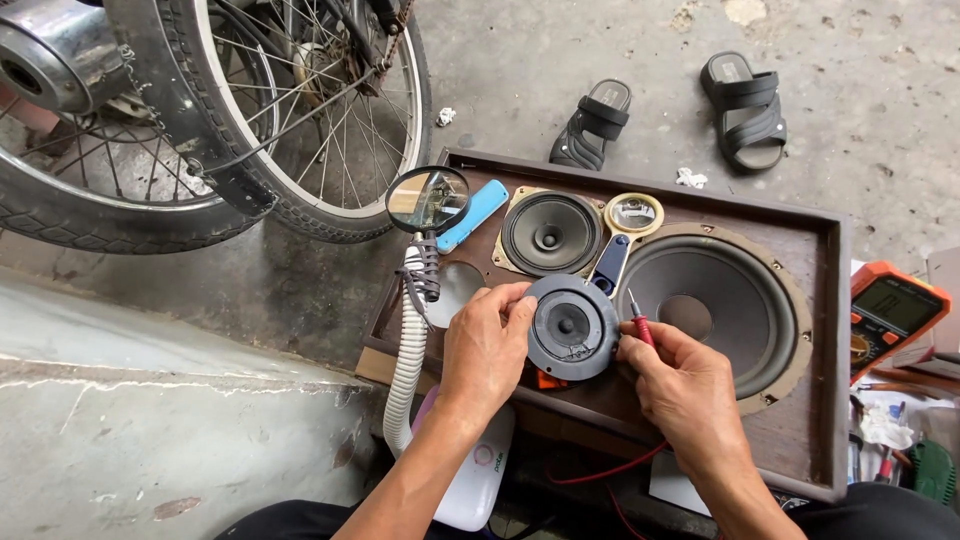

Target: The person tests a small speaker component using a multimeter, touching the probes to the terminals. The person then flips the component over and continues testing the back side with the multimeter probes.

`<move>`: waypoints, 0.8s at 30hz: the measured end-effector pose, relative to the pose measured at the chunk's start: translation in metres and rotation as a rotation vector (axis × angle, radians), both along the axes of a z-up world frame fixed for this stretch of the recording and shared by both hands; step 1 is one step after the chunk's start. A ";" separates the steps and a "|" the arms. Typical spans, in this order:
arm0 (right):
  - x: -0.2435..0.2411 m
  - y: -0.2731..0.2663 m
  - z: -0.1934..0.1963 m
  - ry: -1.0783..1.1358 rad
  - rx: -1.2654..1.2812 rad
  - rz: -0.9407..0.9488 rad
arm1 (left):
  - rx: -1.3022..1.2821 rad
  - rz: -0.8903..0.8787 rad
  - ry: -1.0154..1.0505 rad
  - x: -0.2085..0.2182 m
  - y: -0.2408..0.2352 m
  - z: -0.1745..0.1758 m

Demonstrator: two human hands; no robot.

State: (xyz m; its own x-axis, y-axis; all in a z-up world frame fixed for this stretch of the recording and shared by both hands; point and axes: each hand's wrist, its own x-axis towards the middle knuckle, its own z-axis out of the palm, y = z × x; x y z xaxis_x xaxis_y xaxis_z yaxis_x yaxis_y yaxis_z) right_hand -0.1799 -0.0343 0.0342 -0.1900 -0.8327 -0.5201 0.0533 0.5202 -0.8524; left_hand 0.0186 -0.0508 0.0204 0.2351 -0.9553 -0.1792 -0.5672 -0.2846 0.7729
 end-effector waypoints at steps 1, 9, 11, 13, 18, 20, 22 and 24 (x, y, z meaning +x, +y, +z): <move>0.000 0.000 0.001 -0.003 0.005 -0.001 | 0.005 -0.001 -0.003 0.000 0.003 0.007; 0.003 0.003 0.003 -0.041 0.007 -0.006 | 0.174 0.025 0.085 0.004 0.014 0.042; 0.005 0.003 0.005 -0.041 0.000 -0.008 | 0.195 0.030 0.105 0.005 0.016 0.048; 0.007 0.003 0.008 -0.041 -0.009 -0.011 | 0.214 0.034 0.126 0.005 0.017 0.051; 0.007 0.004 0.012 -0.098 -0.040 -0.047 | 0.243 0.098 0.258 0.003 0.018 0.059; 0.007 0.004 0.011 -0.094 -0.061 -0.030 | 0.226 0.094 0.253 0.005 0.018 0.055; 0.007 0.004 0.011 -0.089 -0.082 -0.014 | 0.209 0.087 0.248 0.006 0.018 0.052; 0.006 0.004 0.011 -0.108 -0.081 -0.009 | 0.232 0.104 0.247 0.006 0.017 0.051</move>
State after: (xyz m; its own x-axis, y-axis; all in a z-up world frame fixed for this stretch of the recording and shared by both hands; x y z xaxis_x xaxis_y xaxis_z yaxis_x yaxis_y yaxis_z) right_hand -0.1740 -0.0299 0.0450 -0.1440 -0.8712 -0.4693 0.1516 0.4493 -0.8804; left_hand 0.0243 -0.0333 0.0712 0.2518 -0.8555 -0.4524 -0.3298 -0.5154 0.7909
